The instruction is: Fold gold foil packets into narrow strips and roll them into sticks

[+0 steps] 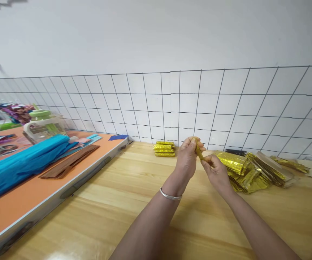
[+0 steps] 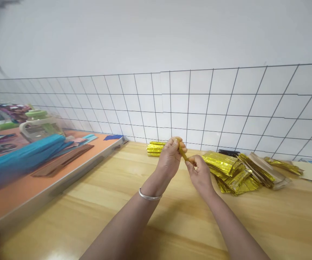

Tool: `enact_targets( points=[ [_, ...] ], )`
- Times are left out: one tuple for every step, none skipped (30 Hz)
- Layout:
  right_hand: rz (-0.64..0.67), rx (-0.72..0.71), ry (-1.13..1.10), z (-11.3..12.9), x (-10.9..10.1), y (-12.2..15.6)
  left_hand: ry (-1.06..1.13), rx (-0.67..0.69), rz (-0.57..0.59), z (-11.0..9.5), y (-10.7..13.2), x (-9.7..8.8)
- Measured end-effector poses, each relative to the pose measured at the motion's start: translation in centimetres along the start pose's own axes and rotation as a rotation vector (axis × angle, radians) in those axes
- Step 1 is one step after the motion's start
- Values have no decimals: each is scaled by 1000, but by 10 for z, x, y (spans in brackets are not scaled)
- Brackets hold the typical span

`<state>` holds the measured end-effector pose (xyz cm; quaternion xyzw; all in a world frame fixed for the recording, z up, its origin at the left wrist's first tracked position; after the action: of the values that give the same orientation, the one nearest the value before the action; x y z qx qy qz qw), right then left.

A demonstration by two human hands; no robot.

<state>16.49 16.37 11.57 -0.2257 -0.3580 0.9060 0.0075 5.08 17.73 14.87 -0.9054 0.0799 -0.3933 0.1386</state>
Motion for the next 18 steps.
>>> enact_targets(
  points=[
    [9,-4,9,4,-1,-1,-35,10,12,-2,3,4],
    [19,-13,23,9,-2,-2,-62,15,31,-3,5,9],
    [29,-27,43,14,-2,-2,-81,16,55,-4,8,14],
    [38,-48,71,20,-3,-3,-95,13,78,-4,11,19],
    [39,-69,103,26,-5,-3,-108,9,99,-3,13,24],
    [32,-88,137,31,-7,-3,-122,4,114,-2,15,28],
    [24,-102,168,36,-9,-3,-135,3,124,-2,17,30],
    [14,-110,191,40,-11,-2,-148,4,131,-2,18,32],
    [7,-115,208,43,-12,-2,-159,5,137,-2,19,33],
    [5,-119,220,45,-13,-1,-168,7,140,-2,19,34],
    [5,-124,230,47,-13,0,-176,9,142,-2,19,34],
    [5,-130,245,48,-14,1,-181,9,144,-2,19,33],
    [-3,-135,265,50,-14,2,-181,8,146,-2,19,33],
    [-18,-144,289,52,-15,2,-173,8,146,-3,19,32],
    [-37,-158,313,54,-16,3,-155,8,144,-4,19,32],
    [-58,-178,332,57,-17,3,-129,6,141,-4,19,31],
    [-79,-200,344,60,-18,4,-98,0,135,-4,19,31],
    [-95,-224,347,63,-19,4,-68,-9,126,-4,19,30]
  ],
)
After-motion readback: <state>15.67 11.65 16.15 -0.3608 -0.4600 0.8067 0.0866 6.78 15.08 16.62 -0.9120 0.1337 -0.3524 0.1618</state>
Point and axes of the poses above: each hand's wrist, its own y-axis away from the middle knuckle, its own x-axis out of the palm, z = x × y, the point moved 10 cm from there along -y, towards the middle knuckle, and after that the axes turned 5 degrees about -x, right-handed, at the moved point
